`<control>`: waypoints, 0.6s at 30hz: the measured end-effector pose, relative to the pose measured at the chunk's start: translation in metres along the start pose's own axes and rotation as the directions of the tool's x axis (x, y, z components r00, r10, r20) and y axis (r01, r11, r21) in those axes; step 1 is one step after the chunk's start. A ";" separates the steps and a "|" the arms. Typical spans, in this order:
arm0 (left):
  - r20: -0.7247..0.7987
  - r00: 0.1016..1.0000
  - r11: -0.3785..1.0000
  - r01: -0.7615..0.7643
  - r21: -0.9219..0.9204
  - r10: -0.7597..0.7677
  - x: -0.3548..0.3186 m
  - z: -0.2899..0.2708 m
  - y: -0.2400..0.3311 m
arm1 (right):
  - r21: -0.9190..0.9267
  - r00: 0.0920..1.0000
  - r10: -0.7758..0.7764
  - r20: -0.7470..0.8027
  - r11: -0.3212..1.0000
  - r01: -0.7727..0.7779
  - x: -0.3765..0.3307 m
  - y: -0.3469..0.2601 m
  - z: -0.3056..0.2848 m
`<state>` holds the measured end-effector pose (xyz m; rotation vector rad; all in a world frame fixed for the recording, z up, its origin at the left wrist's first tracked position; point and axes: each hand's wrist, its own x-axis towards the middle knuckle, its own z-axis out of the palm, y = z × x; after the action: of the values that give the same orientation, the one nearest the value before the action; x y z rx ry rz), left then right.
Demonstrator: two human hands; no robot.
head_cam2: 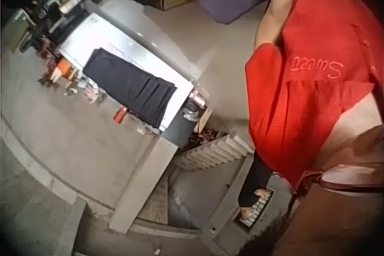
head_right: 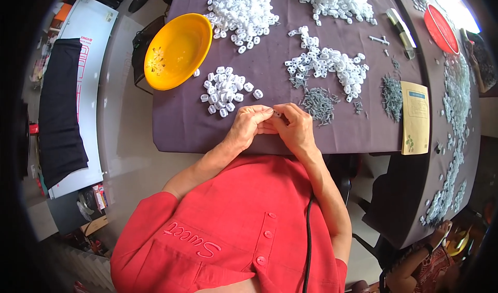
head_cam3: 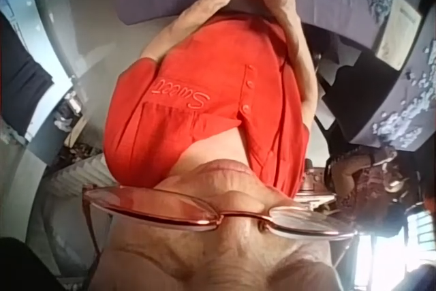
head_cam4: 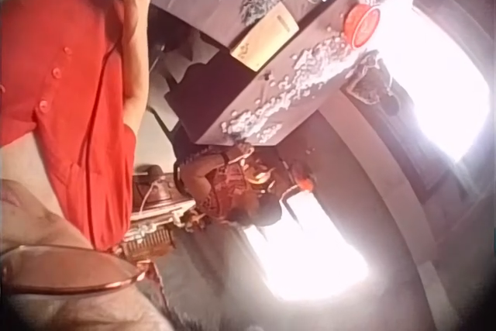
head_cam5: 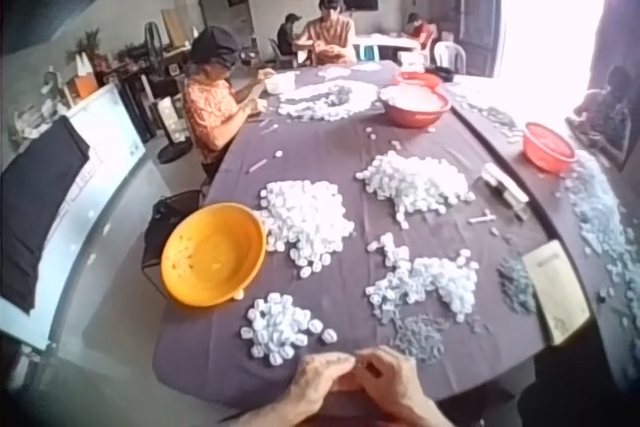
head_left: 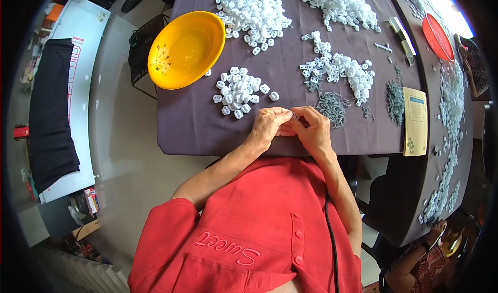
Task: The person repeatedly picks up plastic cord lock casings and small plastic inserts from piles on the table and presses the components together by hand to assemble them.
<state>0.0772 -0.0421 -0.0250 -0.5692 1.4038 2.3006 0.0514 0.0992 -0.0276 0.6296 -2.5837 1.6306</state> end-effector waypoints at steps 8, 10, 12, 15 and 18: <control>-0.056 0.998 1.000 -0.012 0.019 0.013 -0.002 0.008 0.000 | 0.068 0.999 0.047 0.026 0.996 -0.049 -0.003 0.000 -0.009; -0.056 0.998 0.998 -0.023 0.052 0.026 0.000 0.007 -0.005 | 0.084 0.999 0.049 0.000 0.995 -0.049 -0.005 0.002 -0.011; -0.039 0.998 0.995 -0.035 0.090 0.039 0.001 0.007 -0.008 | 0.129 0.999 -0.033 -0.017 0.991 0.035 -0.007 0.004 -0.008; -0.079 0.994 0.977 -0.055 0.206 0.072 -0.001 0.007 -0.007 | 0.113 0.997 -0.078 -0.028 0.990 0.081 -0.007 0.000 -0.008; -0.073 0.995 0.973 -0.054 0.223 0.072 0.000 0.010 -0.005 | 0.109 0.992 -0.122 -0.026 0.986 0.124 -0.007 0.002 -0.012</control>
<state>0.0784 -0.0312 -0.0240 -0.5601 1.7119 2.1512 0.0547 0.1130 -0.0258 0.7596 -2.4017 1.7398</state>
